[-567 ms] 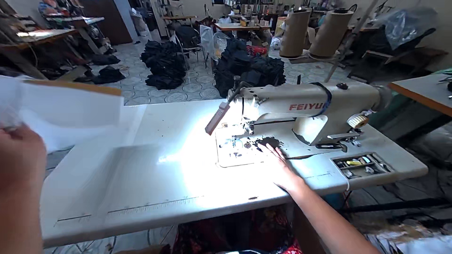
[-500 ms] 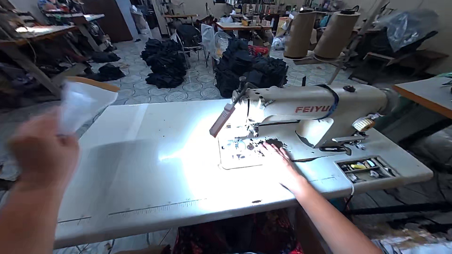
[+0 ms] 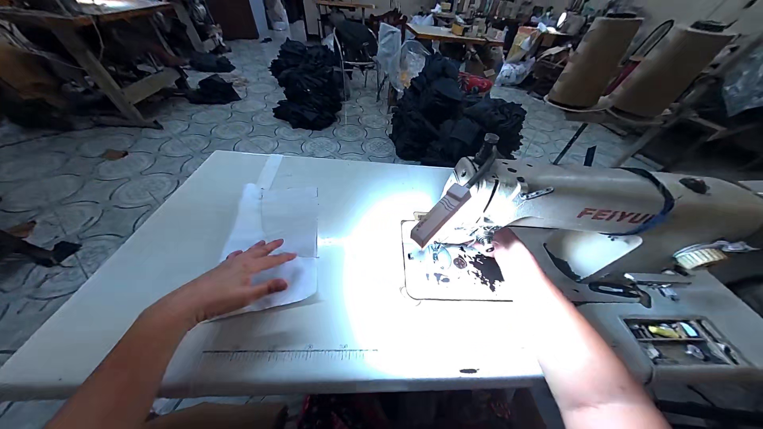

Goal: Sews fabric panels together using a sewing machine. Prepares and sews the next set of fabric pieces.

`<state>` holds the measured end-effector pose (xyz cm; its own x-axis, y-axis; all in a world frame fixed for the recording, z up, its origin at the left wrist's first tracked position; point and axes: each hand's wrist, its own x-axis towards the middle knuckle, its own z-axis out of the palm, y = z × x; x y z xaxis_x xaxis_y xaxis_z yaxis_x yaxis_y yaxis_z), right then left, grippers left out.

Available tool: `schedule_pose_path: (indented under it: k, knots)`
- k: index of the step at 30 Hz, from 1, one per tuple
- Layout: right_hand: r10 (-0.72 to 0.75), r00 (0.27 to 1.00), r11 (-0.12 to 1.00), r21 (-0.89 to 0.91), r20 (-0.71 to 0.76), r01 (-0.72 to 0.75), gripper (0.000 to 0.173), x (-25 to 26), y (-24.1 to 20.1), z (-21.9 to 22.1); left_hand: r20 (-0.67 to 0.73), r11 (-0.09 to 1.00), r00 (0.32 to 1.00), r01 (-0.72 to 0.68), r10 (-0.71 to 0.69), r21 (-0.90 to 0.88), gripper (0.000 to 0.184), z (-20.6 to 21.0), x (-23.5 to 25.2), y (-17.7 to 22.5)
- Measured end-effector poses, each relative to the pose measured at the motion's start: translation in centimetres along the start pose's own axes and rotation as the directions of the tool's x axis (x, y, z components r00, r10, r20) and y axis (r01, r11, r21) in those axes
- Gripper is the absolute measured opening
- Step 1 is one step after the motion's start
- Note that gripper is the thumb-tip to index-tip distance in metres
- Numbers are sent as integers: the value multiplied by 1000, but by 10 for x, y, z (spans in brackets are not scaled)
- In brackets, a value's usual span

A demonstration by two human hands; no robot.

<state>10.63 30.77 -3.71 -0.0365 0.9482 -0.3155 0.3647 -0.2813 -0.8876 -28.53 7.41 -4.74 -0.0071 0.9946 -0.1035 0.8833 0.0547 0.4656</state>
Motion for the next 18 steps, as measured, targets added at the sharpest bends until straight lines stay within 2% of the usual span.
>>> schedule_pose_path:
  k: [1, 3, 5, 6, 8, 9, 11, 13, 15, 18]
  knots:
    - [-140, 990, 983, -117, 31, 142, 22, 10, 12, -3, -87, 998, 995, -55, 54, -11, 62, -1, 3, 6]
    - [-280, 955, 842, -451, 101, 295, 28, 13, 20, -8, -225, 990, 968, -126, 109, -64, 59, -5, 16, 24]
    - [-404, 907, 736, -546, 119, 399, 29, 1, 25, -7, -276, 974, 953, -172, 126, -147, 42, -9, 39, 52]
    - [-439, 892, 747, -507, 110, 431, 28, -4, 28, -5, -280, 962, 955, -159, 94, -220, 35, -8, 55, 69]
    - [-474, 874, 813, -329, 103, 480, 26, -5, 32, -2, -229, 892, 973, -69, -39, -446, 31, 1, 95, 98]
    - [-471, 873, 833, -260, 127, 488, 27, -4, 33, -3, -163, 814, 979, 7, -125, -581, 32, 6, 117, 111]
    - [-459, 868, 816, -297, 190, 496, 29, -3, 31, -6, 0, 596, 957, 180, -290, -782, 33, 15, 163, 134]
    - [-451, 864, 762, -407, 224, 503, 30, -8, 27, -9, 161, 404, 904, 330, -397, -853, 37, 25, 205, 148]
    - [-450, 866, 747, -440, 217, 498, 27, -8, 23, -10, 239, 298, 850, 408, -469, -863, 34, 33, 240, 159]
    - [-405, 886, 781, -419, 223, 463, 28, -10, 18, -10, 255, 192, 841, 382, -477, -904, 25, 40, 262, 180]
